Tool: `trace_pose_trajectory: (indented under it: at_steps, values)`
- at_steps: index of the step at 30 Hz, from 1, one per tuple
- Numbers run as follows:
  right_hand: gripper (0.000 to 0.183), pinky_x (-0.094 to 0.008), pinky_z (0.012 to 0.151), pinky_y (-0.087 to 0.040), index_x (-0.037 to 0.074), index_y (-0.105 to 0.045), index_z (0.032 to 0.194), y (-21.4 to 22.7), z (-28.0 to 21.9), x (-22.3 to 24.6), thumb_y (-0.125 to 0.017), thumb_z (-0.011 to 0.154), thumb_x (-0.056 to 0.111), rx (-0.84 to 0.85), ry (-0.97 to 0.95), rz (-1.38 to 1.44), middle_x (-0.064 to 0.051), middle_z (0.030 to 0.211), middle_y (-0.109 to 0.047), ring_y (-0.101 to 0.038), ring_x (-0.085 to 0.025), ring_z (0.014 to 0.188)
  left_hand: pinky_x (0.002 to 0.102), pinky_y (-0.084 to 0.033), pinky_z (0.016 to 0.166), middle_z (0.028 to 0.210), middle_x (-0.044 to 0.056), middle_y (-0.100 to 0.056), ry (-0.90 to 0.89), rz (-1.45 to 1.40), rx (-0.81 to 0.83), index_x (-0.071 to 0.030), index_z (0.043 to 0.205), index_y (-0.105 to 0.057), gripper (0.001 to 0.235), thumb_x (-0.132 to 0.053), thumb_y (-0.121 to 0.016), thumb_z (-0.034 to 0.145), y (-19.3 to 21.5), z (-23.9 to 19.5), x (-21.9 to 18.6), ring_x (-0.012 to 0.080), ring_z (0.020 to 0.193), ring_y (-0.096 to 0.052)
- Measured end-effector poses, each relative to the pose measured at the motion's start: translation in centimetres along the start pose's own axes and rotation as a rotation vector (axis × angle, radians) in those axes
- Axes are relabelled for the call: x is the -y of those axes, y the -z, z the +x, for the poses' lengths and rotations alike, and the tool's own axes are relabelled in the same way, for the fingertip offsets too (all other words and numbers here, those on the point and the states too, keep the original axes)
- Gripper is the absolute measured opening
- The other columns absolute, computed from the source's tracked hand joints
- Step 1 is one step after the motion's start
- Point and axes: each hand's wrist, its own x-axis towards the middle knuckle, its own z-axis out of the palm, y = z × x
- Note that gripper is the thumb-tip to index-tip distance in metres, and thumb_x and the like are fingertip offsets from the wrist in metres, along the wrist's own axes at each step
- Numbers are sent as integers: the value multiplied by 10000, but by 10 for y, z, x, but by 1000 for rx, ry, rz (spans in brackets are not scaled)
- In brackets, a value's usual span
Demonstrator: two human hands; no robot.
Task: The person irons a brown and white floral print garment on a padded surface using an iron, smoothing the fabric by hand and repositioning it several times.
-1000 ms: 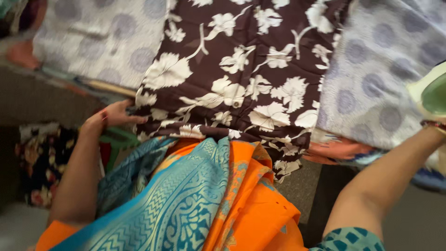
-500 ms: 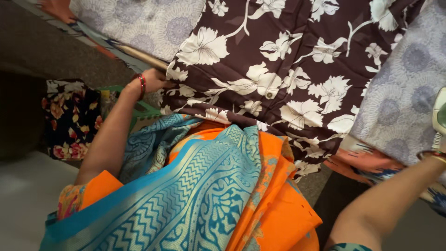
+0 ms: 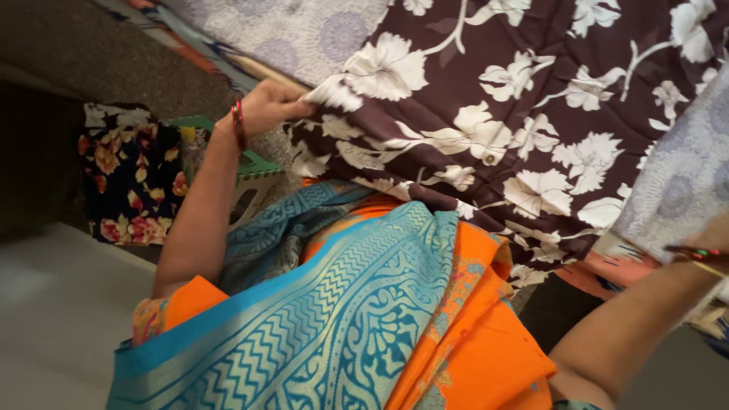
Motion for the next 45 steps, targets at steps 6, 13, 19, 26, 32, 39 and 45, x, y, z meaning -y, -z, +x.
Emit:
trace_pose_trajectory:
  at_steps: [6,13,19,26,32,39,45]
  values:
    - [221,-269,978,-579,3,-696,1229,-109,-9,134,-643,1036,-89,438,232,365,-105,1157,-725,-702,-135,1066,252,-565,696,933,10,-740,-379,-360,2,1,1158,-722,327,-289,-599,1066,-5,3,-77,68,798,-665]
    - [742,-430,1059,-496,15,-516,1428,-164,-95,270,-815,847,368,838,493,124,-169,1375,-625,-612,-270,1280,228,-539,696,903,-4,-709,-462,-389,-143,0,1099,-724,304,-282,-614,1082,-35,39,-167,45,816,-624]
    - [918,-487,1238,-381,-3,-362,1579,-159,-131,272,-858,884,335,333,691,46,-250,1570,-403,-416,-377,1467,254,-576,738,973,27,-740,-466,-1041,143,-3,1131,-686,232,-203,-586,1073,-67,87,-210,69,826,-688]
    - [647,-424,997,-530,48,-496,1417,-165,-137,225,-771,923,363,439,265,349,-157,1291,-604,-619,-313,1175,289,-496,542,839,-7,-625,-437,-781,55,-31,1007,-613,224,-235,-553,1078,-110,104,-238,80,751,-674]
    - [548,-470,945,-549,109,-540,1411,-147,-100,200,-530,1011,483,816,-525,1375,-91,1328,-671,-642,-255,1201,513,-553,687,925,152,-713,-625,355,-77,-152,1145,-615,236,-297,-566,965,-178,28,-238,394,822,-720]
    - [322,-421,917,-573,15,-632,1300,-156,-87,198,-595,991,101,744,-619,1155,-107,1204,-706,-710,-242,1064,497,-553,832,1017,130,-734,-986,192,-518,-224,1231,-554,597,-421,-817,732,-137,-20,-208,388,943,-725]
    - [251,-427,980,-592,-7,-652,1229,-137,-57,244,-629,985,47,797,-397,1209,-127,1142,-736,-730,-258,1045,512,-528,755,879,207,-719,-476,338,-123,-99,1437,-521,767,-251,-776,730,-142,-2,-155,408,854,-693]
